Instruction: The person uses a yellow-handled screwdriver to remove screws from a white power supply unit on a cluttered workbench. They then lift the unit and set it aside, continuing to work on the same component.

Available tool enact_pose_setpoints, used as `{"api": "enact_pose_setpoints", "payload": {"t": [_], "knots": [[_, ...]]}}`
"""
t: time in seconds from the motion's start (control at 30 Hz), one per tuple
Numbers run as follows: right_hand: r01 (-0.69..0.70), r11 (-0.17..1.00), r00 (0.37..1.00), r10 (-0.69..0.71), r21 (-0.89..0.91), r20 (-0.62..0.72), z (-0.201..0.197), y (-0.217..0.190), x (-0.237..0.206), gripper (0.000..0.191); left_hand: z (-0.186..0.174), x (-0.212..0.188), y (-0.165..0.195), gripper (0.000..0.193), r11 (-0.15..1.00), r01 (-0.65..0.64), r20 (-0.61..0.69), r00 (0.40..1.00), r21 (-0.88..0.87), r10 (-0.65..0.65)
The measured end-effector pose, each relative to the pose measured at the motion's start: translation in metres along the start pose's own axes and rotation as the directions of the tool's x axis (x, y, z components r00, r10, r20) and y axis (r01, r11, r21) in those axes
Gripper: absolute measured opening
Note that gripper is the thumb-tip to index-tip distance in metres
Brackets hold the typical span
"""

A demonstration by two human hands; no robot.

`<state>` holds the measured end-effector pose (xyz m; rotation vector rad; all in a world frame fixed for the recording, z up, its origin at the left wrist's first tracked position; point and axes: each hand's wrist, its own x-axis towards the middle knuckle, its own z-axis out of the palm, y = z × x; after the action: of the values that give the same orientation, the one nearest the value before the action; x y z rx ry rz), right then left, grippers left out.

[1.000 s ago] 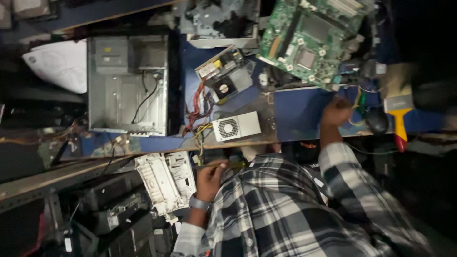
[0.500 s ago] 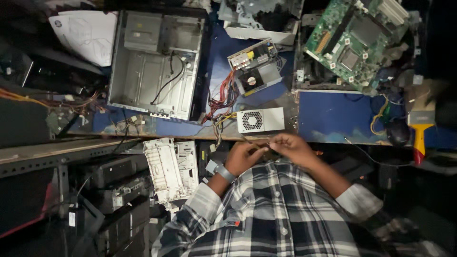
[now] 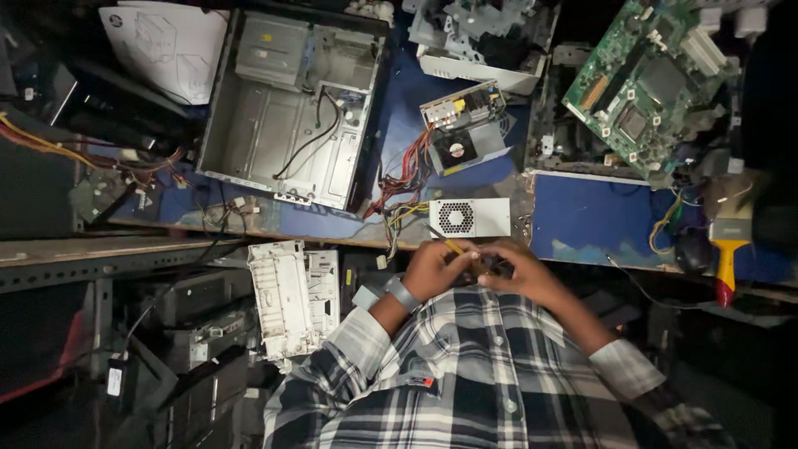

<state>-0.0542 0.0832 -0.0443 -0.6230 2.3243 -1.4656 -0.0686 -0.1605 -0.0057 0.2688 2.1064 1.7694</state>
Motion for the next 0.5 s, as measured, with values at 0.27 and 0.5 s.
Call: {"api": "enact_pose_setpoints", "payload": {"t": [0.27, 0.5], "knots": [[-0.312, 0.933, 0.92, 0.25, 0.178, 0.3, 0.012, 0.01, 0.0, 0.032, -0.004, -0.001, -0.035, 0.017, 0.94, 0.027, 0.049, 0.999, -0.34, -0.011], [-0.264, 0.964, 0.936, 0.263, -0.025, 0.235, 0.016, 0.011, -0.005, 0.032, -0.024, -0.003, -0.021, 0.022, 0.924, -0.031, -0.113, 0.994, -0.382, -0.013]]}}
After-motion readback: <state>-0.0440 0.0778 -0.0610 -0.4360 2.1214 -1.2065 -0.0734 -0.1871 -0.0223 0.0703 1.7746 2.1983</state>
